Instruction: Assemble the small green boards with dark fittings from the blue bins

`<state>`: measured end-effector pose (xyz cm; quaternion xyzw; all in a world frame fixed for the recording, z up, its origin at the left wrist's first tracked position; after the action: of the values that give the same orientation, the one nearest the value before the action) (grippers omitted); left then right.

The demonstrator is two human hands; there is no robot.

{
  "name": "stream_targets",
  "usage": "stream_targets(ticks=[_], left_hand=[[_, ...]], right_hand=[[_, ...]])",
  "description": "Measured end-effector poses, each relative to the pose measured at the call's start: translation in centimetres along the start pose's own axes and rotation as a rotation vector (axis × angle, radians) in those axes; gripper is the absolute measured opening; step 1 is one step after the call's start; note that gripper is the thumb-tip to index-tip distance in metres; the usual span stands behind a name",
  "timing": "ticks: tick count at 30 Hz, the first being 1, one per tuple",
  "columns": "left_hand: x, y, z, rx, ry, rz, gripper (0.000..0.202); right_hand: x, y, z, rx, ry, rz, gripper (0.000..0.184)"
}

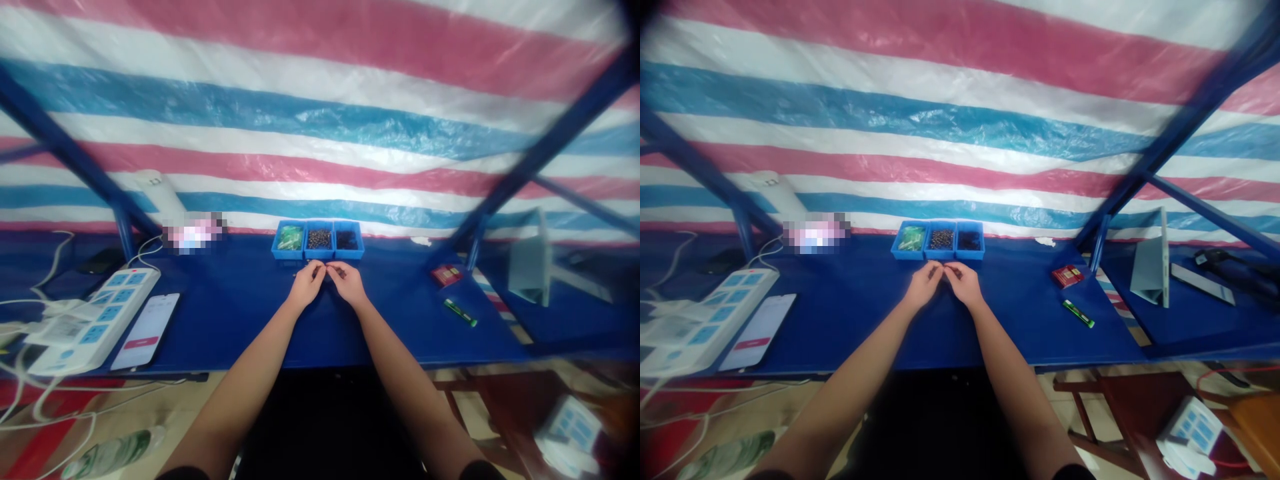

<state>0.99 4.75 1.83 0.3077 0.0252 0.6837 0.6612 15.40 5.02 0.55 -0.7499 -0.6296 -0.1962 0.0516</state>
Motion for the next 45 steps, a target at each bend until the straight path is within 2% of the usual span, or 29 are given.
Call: stream_targets(ticks=[10,22,27,35,45], left_hand=[[-0.04,-0.04,-0.03,0.005,-0.032,-0.005,0.028],[-0.06,-0.01,-0.54,0.04,0.015,0.021,0.036],[-0.11,0.13,-0.12,-0.003,0.035,0.011,0.029],[-0.05,-0.05,-0.61,0.019,0.004,0.016,0.029],[-0.08,0.09,-0.69,0.093,0.021,0.023,0.04]], right_hand=[[-0.18,-0.21,-0.26,0.017,-0.01,-0.011,0.03],[-0.34,-0.54,-0.65,0.068,-0.001,-0.053,0.025],[-0.17,-0.05,-0.46,-0.008,0.015,-0.003,0.025],[-0.33,-0.57,-0.08,0.046,-0.01,-0.055,0.027],[-0.37,-0.58,-0.56,0.016,0.016,-0.075,0.026]])
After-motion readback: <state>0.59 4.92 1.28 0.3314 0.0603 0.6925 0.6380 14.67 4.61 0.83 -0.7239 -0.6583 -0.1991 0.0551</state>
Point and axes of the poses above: each hand's wrist, its own x-axis towards the middle knuckle, its own y-axis out of the back of the hand, z = x × y, the point moved 6 cm from there along x, towards the middle knuckle, and after that the axes turned 8 degrees about z, right-handed, at the moved point
